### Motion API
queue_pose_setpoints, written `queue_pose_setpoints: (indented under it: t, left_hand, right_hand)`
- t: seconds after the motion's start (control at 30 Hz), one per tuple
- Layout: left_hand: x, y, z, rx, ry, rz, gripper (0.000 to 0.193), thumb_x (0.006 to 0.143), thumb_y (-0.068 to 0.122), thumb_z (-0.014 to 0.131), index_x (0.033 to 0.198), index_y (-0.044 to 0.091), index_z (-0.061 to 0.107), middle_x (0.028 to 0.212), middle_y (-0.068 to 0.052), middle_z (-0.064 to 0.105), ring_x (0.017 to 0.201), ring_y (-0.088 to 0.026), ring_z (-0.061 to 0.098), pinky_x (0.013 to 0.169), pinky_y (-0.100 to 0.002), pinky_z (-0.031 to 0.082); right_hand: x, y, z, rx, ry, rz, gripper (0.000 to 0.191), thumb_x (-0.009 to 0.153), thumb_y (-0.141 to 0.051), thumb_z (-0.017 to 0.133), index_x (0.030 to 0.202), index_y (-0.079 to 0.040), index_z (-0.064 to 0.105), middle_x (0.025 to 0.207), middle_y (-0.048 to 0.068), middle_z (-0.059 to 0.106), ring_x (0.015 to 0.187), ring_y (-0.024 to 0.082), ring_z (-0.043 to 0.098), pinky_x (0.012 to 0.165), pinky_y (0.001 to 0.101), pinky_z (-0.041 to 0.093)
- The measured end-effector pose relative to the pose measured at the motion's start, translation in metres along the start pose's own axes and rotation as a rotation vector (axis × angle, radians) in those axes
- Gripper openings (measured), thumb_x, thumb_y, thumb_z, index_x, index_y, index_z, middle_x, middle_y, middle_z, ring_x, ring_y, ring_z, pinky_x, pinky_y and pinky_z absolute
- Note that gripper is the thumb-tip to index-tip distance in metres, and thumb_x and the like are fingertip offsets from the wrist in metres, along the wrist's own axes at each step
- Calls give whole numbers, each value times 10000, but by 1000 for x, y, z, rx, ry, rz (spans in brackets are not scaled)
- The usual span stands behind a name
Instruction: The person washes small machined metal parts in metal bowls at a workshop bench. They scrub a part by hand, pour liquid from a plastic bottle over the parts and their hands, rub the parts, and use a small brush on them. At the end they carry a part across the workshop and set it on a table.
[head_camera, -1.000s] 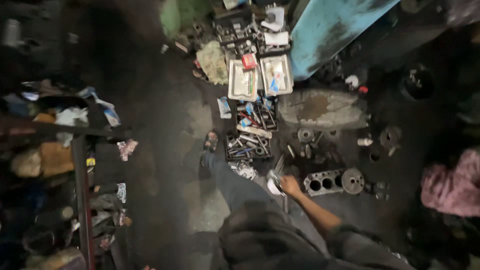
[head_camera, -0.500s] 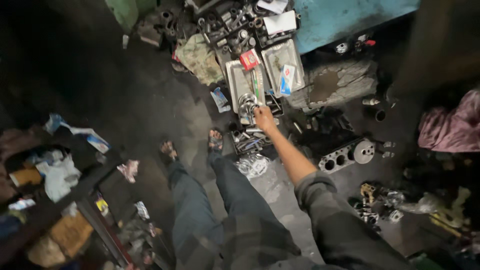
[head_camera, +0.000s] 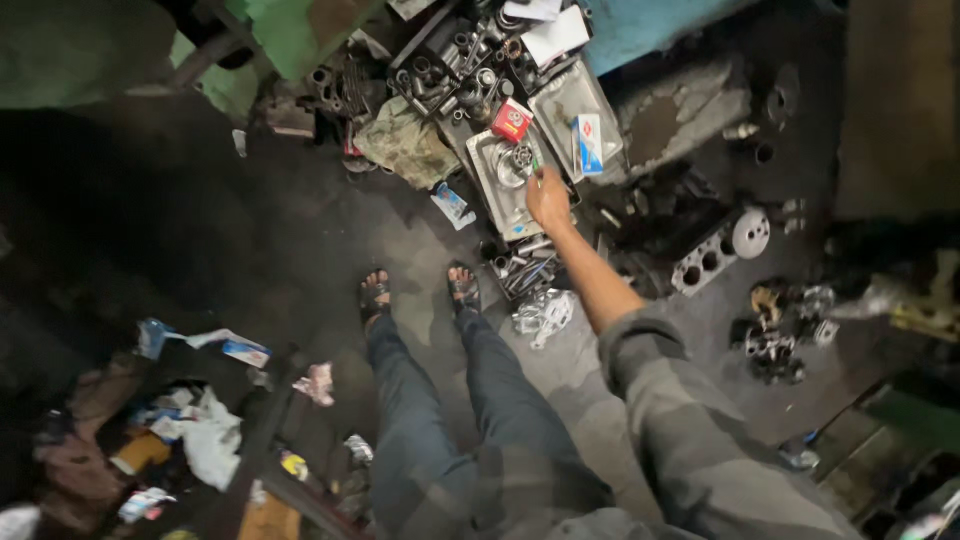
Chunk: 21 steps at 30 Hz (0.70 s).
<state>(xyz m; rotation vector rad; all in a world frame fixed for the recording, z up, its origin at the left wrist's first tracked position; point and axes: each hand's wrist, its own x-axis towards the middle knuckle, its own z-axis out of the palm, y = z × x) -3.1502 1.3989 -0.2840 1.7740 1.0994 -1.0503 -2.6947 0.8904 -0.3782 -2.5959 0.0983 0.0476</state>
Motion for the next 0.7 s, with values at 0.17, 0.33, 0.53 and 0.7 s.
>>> queue_pose_setpoints:
  t: [0.17,0.33,0.53,0.7]
  left_hand:
    - [-14,-26,-99,295,-24,466,505,1085,445,410,1266,62,685,1262,-191,699,1222,-366,650,1055,-427,497]
    - [51,69,-133,389,322,844,351,1012,369,571,1171,102,734,1122,-211,703,1063,-410,658,895,-473,529]
    - [1,220,-50,-306,-127,710,205,1006,249,647,1154,150,748,830,-45,690,655,-131,630,551,-292,493]
    - [-96,264,153,87,-245,1063,260,1023,344,687,940,116,782,720,-33,655,658,-105,625,596,-302,540]
  right_hand:
    - [-132,-24,-21,105,-646,139,307,929,-310,603,1061,-37,650,1021,240,720,998,403,698,862,470,536]
    - [-309,-33,-79,61,-754,271,306,944,-332,601,1053,-58,684,1009,179,734,971,345,693,839,443,535]
    - [-470,-25,-162,435,-538,724,330,982,-343,597,1059,-39,699,882,122,744,783,197,688,719,377,567]
    - [-594,33,-223,452,-253,1070,396,914,-288,600,1260,-107,665,1036,132,790,889,303,739,786,500,570]
